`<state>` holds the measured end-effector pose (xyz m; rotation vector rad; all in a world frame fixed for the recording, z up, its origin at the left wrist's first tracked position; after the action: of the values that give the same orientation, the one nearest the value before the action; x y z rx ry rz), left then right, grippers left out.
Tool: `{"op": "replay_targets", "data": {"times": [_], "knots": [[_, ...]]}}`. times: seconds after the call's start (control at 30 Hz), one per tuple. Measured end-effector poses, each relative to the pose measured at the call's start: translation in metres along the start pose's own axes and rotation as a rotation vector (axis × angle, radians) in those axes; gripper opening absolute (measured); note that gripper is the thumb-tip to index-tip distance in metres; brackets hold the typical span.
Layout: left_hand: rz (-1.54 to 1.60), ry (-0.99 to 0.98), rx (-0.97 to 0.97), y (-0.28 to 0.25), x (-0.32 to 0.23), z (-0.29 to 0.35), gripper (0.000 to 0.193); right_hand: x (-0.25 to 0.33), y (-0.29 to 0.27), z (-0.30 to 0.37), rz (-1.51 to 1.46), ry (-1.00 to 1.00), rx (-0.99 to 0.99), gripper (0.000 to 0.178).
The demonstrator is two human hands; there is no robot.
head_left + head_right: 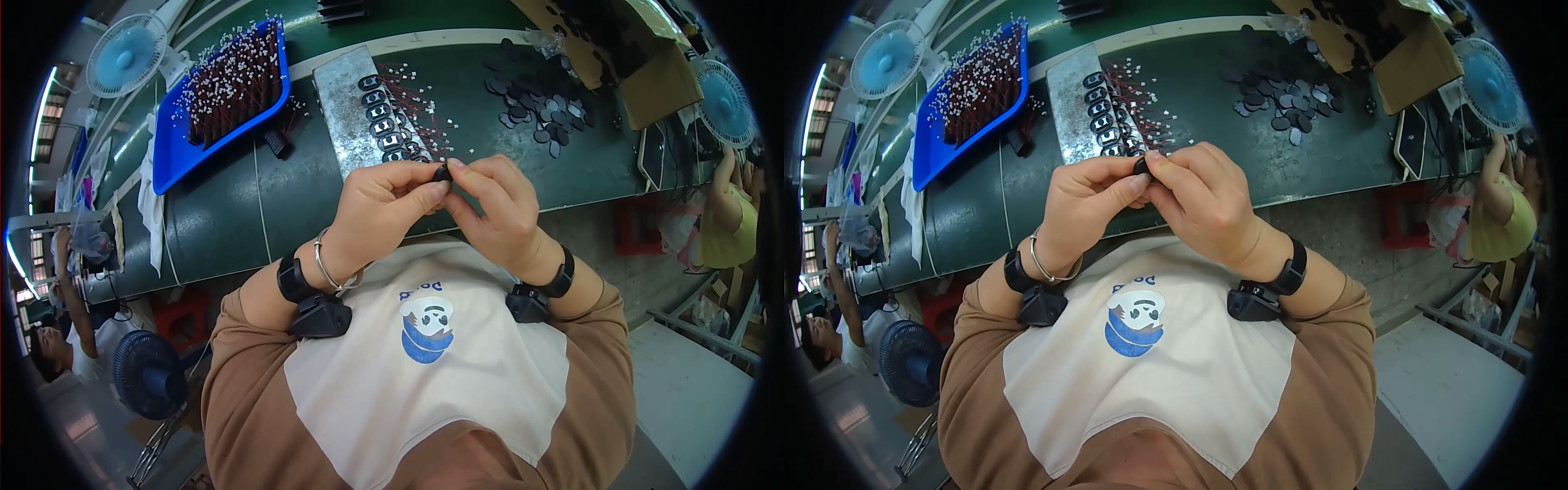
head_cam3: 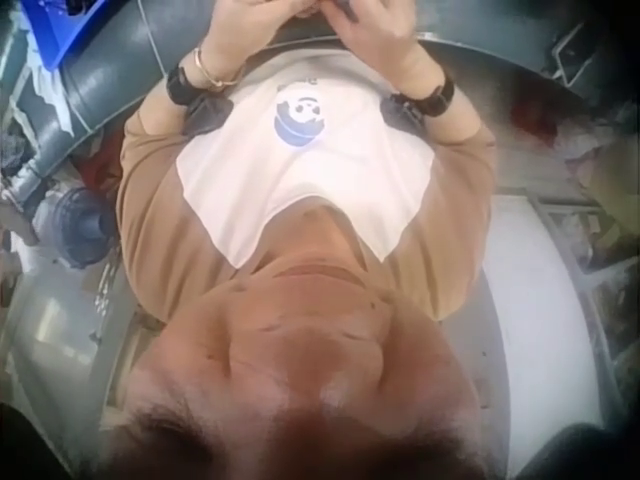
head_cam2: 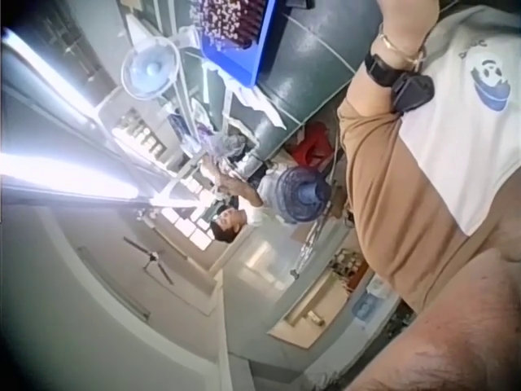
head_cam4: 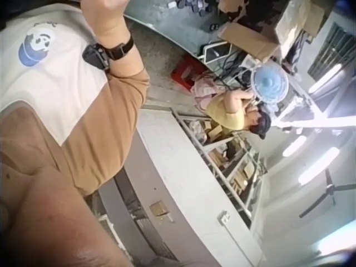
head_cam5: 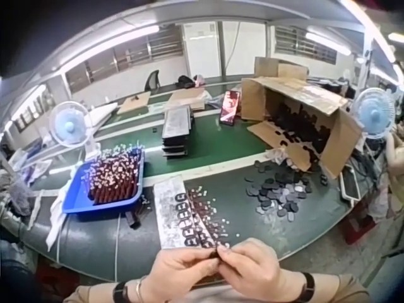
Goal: Assembling small electronic parts by hand on a production line workbench.
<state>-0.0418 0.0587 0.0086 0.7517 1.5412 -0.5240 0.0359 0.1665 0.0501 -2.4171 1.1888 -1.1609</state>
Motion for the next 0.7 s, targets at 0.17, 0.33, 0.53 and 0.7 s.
{"op": "replay_targets", "data": {"times": [0.17, 0.33, 0.53, 0.7], "knots": [[-0.06, 0.08, -0.023, -0.009, -0.007, 0.0, 0.02, -0.001, -0.007, -0.004, -0.14, 0.088, 0.033, 0.034], [-0.256, 0.229, -0.004, -0.01, -0.024, -0.003, 0.017, -0.023, -0.007, -0.016, -0.408, 0.266, 0.179, 0.03], [-0.383, 0.265, 0.033, -0.002, -0.023, -0.005, 0.016, -0.015, -0.001, -0.011, -0.294, 0.123, 0.107, 0.023], [-0.17, 0.152, -0.003, -0.005, -0.017, -0.004, 0.016, -0.019, 0.001, -0.006, -0.372, 0.12, -0.021, 0.017]]}}
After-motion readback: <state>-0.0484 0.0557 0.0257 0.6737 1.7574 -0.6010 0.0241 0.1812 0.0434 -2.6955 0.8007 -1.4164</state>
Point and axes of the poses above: each hand's wrist, its own z-axis away from the middle knuckle, its own y-axis out of the palm, x = y × z, the point moved 7 cm from there along -z, towards the middle knuckle, and after that the axes turned 10 degrees about y, right-handed, at the moved point
